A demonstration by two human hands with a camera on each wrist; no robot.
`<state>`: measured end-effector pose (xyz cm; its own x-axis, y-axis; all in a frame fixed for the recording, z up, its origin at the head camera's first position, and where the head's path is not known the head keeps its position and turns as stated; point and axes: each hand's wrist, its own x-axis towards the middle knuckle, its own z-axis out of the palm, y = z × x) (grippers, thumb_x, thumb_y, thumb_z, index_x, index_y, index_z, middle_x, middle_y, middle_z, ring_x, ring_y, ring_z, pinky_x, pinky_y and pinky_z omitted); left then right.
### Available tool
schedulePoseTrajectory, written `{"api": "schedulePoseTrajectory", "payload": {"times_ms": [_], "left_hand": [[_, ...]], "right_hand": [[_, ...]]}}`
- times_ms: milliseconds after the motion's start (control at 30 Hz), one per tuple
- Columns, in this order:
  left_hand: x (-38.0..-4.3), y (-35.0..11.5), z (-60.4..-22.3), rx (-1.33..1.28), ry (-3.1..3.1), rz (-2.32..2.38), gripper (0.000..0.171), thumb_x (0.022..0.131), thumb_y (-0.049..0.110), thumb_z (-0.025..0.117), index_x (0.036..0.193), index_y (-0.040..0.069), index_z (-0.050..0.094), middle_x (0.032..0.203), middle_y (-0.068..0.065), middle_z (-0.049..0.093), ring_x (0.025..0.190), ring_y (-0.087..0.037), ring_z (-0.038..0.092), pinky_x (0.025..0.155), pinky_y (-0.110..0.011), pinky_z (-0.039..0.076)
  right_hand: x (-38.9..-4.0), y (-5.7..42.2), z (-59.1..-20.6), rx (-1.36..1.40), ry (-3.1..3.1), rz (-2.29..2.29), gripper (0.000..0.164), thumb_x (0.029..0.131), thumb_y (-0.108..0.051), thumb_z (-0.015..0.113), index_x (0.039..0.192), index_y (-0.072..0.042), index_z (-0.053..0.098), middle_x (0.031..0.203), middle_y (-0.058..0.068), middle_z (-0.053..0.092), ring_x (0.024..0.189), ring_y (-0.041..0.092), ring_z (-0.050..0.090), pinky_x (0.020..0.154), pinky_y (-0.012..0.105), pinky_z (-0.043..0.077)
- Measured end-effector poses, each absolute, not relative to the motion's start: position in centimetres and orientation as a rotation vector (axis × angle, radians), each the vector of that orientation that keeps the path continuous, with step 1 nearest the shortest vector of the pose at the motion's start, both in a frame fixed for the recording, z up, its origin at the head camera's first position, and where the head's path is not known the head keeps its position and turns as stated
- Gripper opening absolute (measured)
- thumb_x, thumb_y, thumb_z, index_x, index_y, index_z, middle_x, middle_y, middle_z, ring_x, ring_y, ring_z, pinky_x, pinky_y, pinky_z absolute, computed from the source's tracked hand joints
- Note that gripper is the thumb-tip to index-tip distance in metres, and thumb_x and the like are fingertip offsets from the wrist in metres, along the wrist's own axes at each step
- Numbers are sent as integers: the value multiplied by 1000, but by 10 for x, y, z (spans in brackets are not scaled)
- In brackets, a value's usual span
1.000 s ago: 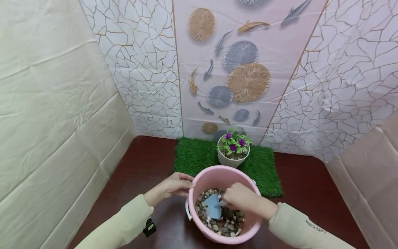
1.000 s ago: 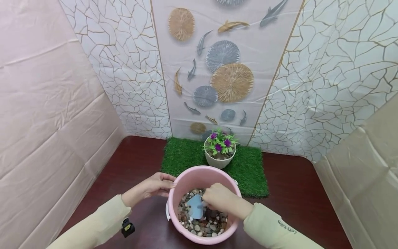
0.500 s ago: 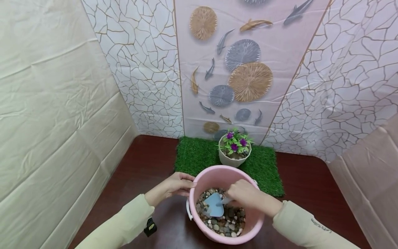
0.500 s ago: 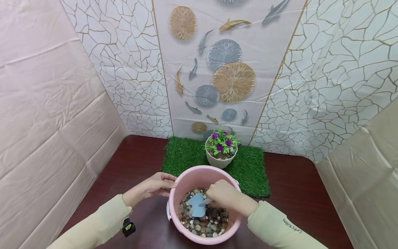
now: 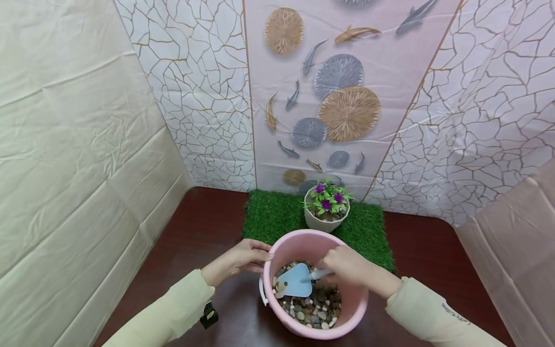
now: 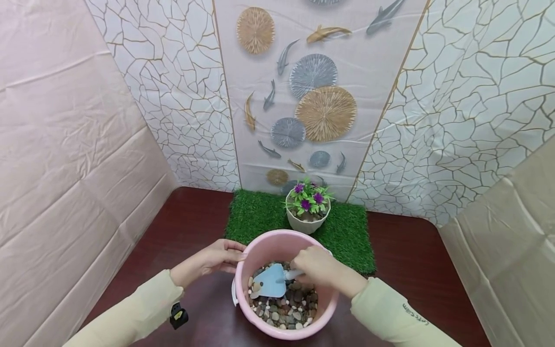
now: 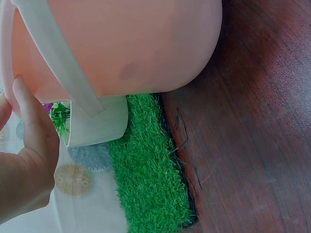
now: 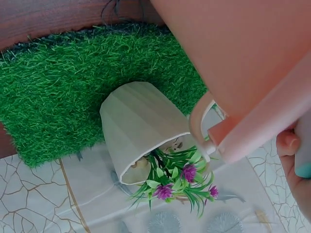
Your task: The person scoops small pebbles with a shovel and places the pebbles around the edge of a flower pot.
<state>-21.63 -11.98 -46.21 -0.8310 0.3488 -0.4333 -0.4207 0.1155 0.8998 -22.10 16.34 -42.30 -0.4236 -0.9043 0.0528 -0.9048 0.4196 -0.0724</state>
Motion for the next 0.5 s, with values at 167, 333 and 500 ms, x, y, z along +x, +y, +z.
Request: {"api": "schedulePoseTrajectory", "payload": {"times_ms": [167, 333, 500], "left_hand": [[-216, -120, -461, -57, 1831, 1779, 44, 88, 7, 62, 127, -10, 51, 113, -23, 65, 73, -11, 67, 67, -27, 60], [-216, -121, -459, -59, 1828, 1769, 45, 88, 7, 62, 128, -10, 50, 117, -25, 62, 76, -12, 68, 69, -27, 60], [-216, -121, -459, -66, 1818, 1778, 45, 88, 7, 62, 128, -10, 50, 117, -25, 62, 76, -12, 68, 69, -27, 60]], "right_hand": [[-221, 162, -429, 1670, -2621, 126, 13, 70, -15, 77, 71, -18, 65, 61, -10, 60, 50, 0, 46, 46, 15, 38], [-222, 163, -430, 1657, -2644, 181, 12, 71, -16, 77, 74, -19, 66, 62, -13, 58, 51, -2, 44, 48, 14, 39], [-223, 168, -426, 1644, -2673, 253, 12, 72, -15, 76, 81, -18, 69, 69, -12, 63, 58, -1, 53, 53, 17, 45]]}}
